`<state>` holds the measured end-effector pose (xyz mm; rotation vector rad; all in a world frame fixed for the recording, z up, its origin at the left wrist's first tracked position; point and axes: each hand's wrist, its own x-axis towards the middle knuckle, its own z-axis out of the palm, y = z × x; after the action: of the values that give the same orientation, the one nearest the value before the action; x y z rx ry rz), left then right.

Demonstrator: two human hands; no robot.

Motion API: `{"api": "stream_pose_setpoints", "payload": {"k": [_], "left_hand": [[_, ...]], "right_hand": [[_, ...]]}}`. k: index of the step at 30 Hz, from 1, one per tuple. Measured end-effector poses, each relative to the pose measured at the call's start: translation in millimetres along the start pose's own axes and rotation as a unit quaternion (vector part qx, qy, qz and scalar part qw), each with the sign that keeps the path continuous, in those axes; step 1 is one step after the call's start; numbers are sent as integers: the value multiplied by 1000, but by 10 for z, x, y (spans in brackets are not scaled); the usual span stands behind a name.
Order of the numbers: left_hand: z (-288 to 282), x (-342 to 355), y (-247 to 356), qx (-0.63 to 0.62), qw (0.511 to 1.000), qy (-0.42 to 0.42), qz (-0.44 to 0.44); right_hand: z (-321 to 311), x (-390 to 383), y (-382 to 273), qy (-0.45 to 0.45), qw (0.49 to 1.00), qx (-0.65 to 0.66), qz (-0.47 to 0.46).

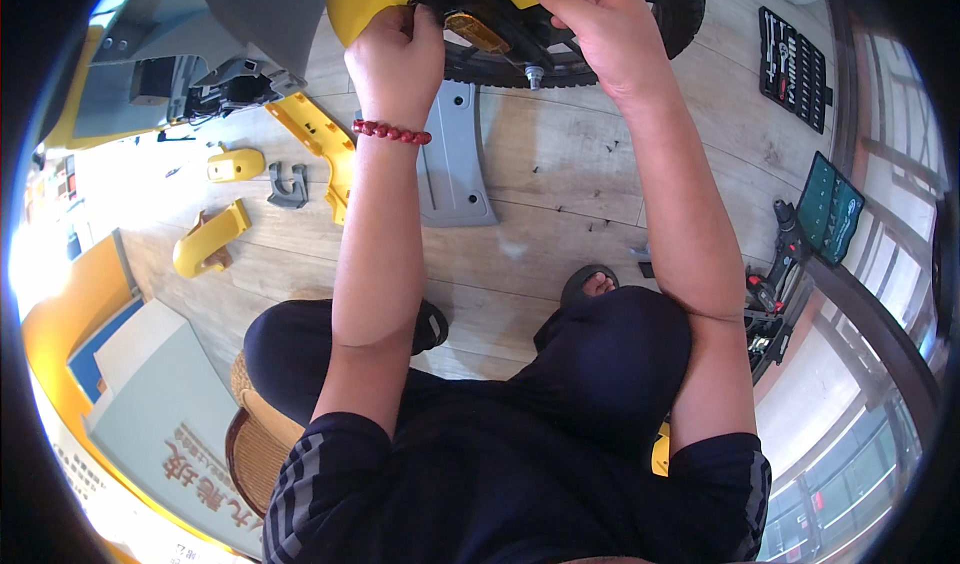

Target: The user is repairing the front fender of a yellow motorcycle.

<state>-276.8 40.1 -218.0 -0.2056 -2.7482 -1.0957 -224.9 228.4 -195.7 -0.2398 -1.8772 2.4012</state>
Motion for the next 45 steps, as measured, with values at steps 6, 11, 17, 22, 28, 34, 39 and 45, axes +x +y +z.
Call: {"api": "stream_pose_setpoints", "payload": {"k": [6,11,17,22,28,34,39,45], "left_hand": [[6,19,60,-195,972,-47,-120],[2,-29,124,-461,836,-75,-287],[-3,-77,95,-167,973,-66,-145],[19,-63,94,52,991,105,69],[57,-33,90,111,986,87,86],[5,-23,88,66,996,59,-11],[-39,-46,130,-1,997,71,-5],[-35,-25,128,68,995,58,50]], "right_hand": [[13,11,-1,7,1000,-18,2],[18,-8,-22,9,1000,-15,-8],[13,-3,-35,-1,1000,-11,2],[1,1,-13,4,1000,-22,4],[7,9,17,-6,1000,22,-5],[5,7,11,4,1000,-2,7],[13,1,-15,4,1000,-7,6],[26,16,-6,10,1000,-9,1]]}}
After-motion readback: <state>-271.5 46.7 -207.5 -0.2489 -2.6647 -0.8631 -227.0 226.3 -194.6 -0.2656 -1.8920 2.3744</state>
